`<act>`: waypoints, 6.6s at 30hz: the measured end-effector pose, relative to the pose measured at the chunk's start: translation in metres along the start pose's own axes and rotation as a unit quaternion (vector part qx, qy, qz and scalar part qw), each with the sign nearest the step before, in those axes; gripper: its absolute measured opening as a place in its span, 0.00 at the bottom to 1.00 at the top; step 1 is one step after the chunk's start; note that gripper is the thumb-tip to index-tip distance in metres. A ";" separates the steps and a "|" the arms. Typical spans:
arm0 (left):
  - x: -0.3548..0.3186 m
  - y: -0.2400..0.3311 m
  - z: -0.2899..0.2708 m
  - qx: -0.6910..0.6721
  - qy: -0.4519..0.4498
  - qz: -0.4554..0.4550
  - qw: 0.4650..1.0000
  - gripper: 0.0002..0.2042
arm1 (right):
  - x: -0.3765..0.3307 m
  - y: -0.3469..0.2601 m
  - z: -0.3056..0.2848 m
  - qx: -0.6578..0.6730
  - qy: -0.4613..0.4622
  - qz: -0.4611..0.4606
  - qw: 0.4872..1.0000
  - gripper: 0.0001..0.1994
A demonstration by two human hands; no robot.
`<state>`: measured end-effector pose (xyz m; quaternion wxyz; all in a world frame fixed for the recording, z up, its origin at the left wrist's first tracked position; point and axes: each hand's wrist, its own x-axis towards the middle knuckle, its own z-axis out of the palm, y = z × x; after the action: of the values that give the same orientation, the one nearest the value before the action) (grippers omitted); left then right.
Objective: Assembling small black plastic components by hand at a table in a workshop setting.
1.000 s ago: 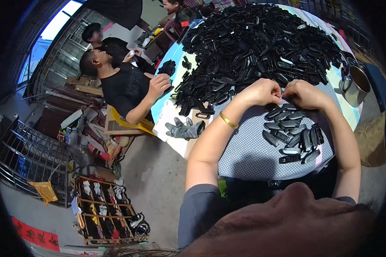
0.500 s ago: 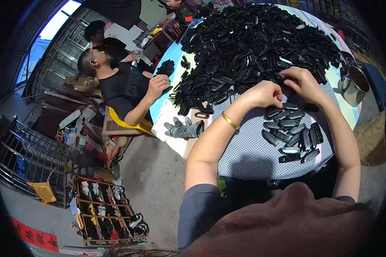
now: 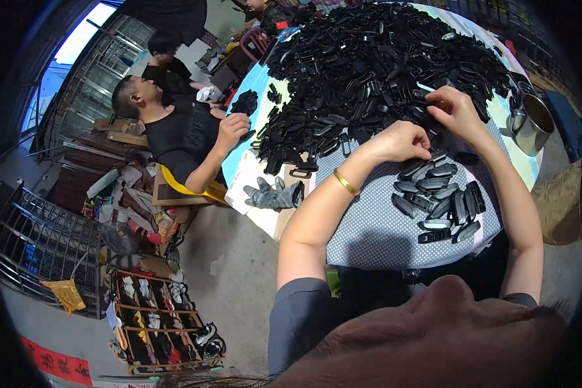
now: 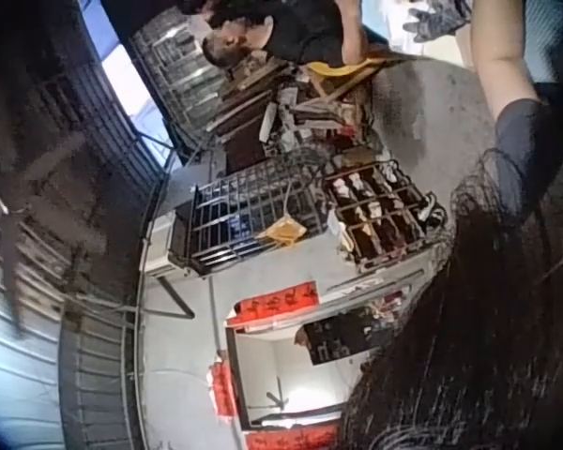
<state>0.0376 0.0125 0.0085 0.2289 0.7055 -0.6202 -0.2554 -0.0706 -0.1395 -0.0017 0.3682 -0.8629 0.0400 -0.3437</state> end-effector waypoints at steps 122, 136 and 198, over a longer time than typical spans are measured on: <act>0.016 -0.009 0.013 -0.116 0.227 0.018 0.967 0.17 | 0.016 0.032 -0.004 -0.140 0.107 -0.012 0.984 0.05; 0.019 -0.008 0.010 -0.525 0.171 -0.050 0.833 0.08 | 0.001 0.003 0.013 0.327 0.003 0.090 0.941 0.13; 0.005 0.019 0.000 -0.027 0.220 0.043 0.974 0.12 | 0.022 0.055 -0.050 0.186 0.116 0.152 0.964 0.11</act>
<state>0.0238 0.0052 0.0199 0.3893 0.7105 -0.5775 -0.1009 -0.0754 -0.2168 -0.0008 0.5626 -0.7174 0.1486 -0.3831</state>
